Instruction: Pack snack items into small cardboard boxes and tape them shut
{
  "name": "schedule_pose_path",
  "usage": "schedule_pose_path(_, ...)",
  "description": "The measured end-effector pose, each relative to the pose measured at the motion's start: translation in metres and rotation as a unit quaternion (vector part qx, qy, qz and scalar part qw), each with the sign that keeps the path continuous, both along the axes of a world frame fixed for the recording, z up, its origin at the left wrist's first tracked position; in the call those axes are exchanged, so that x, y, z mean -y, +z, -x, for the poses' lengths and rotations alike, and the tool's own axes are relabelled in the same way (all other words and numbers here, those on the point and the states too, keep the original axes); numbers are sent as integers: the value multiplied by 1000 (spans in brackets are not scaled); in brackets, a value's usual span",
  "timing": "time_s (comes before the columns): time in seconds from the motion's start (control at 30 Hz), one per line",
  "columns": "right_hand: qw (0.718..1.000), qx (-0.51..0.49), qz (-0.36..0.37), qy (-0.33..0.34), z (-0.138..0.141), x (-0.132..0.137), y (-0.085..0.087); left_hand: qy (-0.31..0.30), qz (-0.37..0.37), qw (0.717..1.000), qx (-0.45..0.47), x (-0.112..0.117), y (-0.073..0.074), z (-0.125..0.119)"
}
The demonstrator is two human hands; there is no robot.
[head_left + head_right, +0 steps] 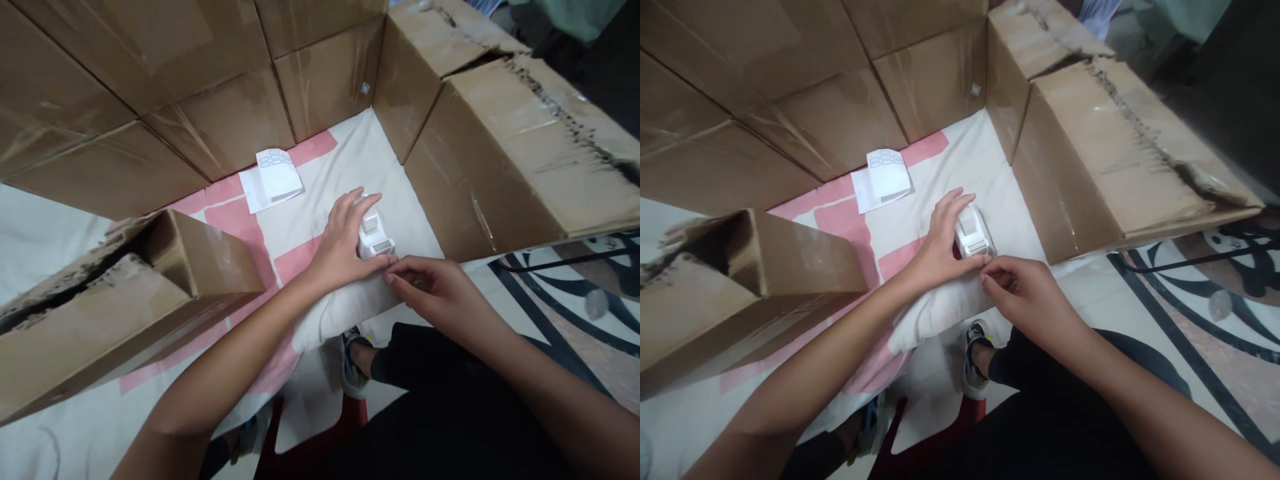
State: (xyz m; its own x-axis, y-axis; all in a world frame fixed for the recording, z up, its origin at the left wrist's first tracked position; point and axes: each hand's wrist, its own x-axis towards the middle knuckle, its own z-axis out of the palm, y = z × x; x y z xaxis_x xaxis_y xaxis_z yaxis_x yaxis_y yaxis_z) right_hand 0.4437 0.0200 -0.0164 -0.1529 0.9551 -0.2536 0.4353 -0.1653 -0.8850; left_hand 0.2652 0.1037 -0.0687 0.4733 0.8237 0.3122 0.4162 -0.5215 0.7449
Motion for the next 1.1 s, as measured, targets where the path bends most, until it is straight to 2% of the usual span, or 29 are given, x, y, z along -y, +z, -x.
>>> schedule_pose_path(0.2,1000,9,9,0,-1,4,5,2,6,1000,1,1,4,0)
schedule_pose_path(0.47,1000,17,-14,-2,-3,-2,-1,34,-7,999,-35,6,-1,-3)
schedule_pose_path(0.67,1000,15,-12,4,-3,2,5,5,21,1000,16,2,0,0)
schedule_pose_path(0.83,999,29,-16,4,-3,4,7,28,-1,1000,-5,9,3,-4)
schedule_pose_path(1.0,999,41,-28,5,-2,-2,4,49,-10,998,-26,10,-1,-7)
schedule_pose_path(1.1,999,33,-23,14,-3,-2,4,40,-3,999,-12,7,-2,-5)
